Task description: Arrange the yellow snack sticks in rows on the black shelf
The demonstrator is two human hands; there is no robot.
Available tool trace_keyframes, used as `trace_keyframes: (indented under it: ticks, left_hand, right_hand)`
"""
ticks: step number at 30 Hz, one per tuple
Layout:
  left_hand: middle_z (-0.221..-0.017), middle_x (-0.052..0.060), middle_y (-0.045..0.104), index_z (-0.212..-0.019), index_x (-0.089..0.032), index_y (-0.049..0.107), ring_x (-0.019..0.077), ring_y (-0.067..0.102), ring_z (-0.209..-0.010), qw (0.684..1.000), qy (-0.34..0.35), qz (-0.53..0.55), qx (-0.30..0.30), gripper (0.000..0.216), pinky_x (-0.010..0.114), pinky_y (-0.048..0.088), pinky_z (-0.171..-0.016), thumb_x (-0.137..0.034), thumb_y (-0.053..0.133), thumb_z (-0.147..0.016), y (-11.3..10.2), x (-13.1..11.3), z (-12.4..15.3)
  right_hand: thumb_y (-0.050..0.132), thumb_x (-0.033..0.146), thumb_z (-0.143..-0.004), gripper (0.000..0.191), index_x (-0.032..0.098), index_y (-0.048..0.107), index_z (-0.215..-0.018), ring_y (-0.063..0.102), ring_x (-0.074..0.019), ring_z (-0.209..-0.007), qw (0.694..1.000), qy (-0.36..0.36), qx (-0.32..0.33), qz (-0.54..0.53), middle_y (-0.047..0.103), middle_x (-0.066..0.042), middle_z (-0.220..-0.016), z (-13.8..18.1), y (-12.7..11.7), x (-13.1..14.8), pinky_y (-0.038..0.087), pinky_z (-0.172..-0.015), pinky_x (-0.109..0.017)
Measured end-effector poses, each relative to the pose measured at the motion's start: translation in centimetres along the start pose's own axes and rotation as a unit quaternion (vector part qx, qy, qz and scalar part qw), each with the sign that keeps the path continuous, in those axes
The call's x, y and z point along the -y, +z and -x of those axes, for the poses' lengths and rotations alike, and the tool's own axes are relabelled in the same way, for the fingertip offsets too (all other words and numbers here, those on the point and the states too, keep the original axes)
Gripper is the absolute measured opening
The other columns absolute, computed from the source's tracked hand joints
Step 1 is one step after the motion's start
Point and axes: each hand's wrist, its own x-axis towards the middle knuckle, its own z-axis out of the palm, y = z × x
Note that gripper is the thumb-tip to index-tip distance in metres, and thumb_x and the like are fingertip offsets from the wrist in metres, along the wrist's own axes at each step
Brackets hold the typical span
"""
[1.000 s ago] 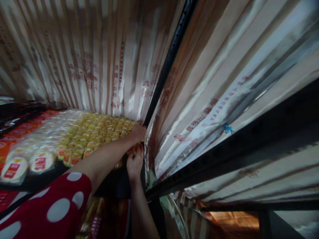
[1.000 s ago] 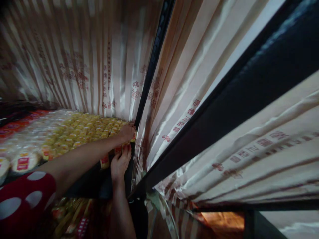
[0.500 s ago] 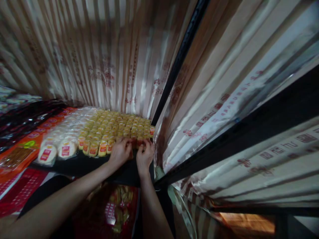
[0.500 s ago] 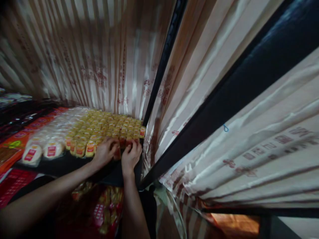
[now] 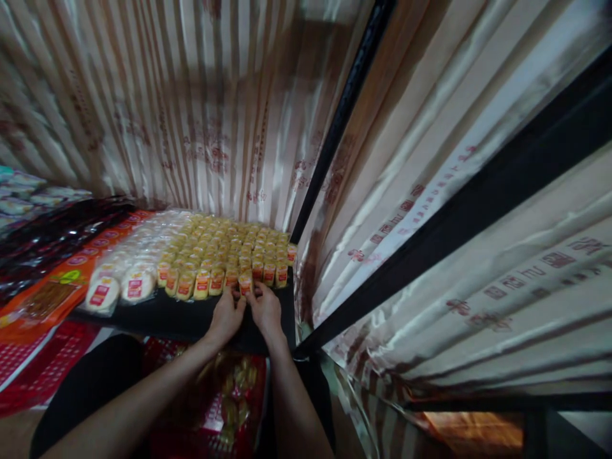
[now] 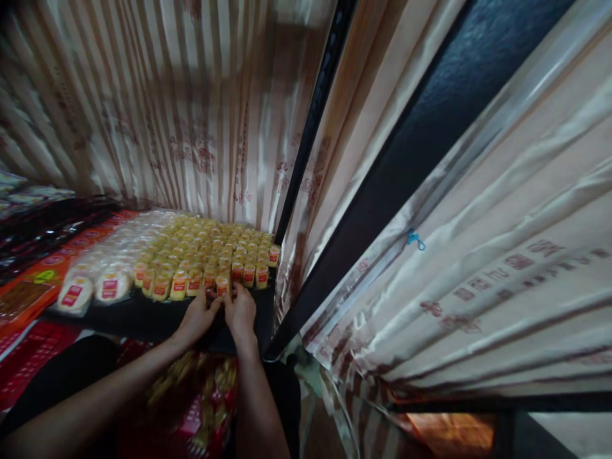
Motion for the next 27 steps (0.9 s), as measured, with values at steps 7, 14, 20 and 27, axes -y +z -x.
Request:
trace_keyframes:
  ticks: [7, 14, 20, 27]
  left_hand:
    - [-0.086, 0.006, 0.063, -0.094, -0.015, 0.056, 0.0169, 0.06, -0.076, 0.992, 0.085, 0.084, -0.029, 0.033, 0.029, 0.048, -0.07, -0.043, 0.049, -0.078, -0.8, -0.8, -2.4]
    - [-0.072, 0.002, 0.059, -0.088, -0.015, 0.055, 0.0163, 0.057, -0.064, 0.993, 0.049, 0.084, -0.065, 0.039, 0.027, 0.046, -0.057, -0.051, 0.053, -0.072, -1.4, -2.9, -4.6]
    - [-0.07, 0.0, 0.059, -0.078, -0.018, 0.053, 0.0139, 0.058, -0.063, 0.993, 0.067, 0.09, -0.042, 0.024, 0.023, 0.044, -0.057, -0.041, 0.055, -0.073, -0.8, -5.6, -6.7]
    - [-0.076, 0.001, 0.061, -0.093, -0.016, 0.057, 0.0123, 0.059, -0.067, 0.992, 0.113, 0.05, -0.009, 0.021, 0.022, 0.046, -0.062, -0.027, 0.058, -0.075, 0.5, -9.0, -8.5]
  right_hand:
    - [0.048, 0.03, -0.081, 0.033, 0.018, 0.062, -0.108, 0.059, -0.0109, -0.063, 0.982, -0.089, -0.039, -0.16, 0.066, -0.006, -0.095, -0.2, -0.4, 0.3, 0.051, -0.066, -0.024]
    - [0.04, 0.023, -0.083, 0.045, 0.01, 0.049, -0.125, 0.035, -0.0257, -0.127, 0.965, 0.014, -0.252, -0.069, 0.041, -0.019, -0.135, -1.3, 0.0, -1.3, 0.033, -0.101, -0.046]
    - [0.04, 0.02, -0.079, 0.058, 0.007, 0.034, -0.135, 0.028, -0.0253, -0.133, 0.977, 0.056, -0.198, -0.062, 0.035, -0.019, -0.14, -2.9, 1.8, -3.3, 0.027, -0.106, -0.045]
    - [0.042, 0.019, -0.078, 0.062, 0.002, 0.03, -0.137, 0.024, -0.0275, -0.135, 0.978, 0.039, -0.202, -0.035, 0.032, -0.024, -0.141, -3.1, 2.8, -3.0, 0.028, -0.105, -0.048]
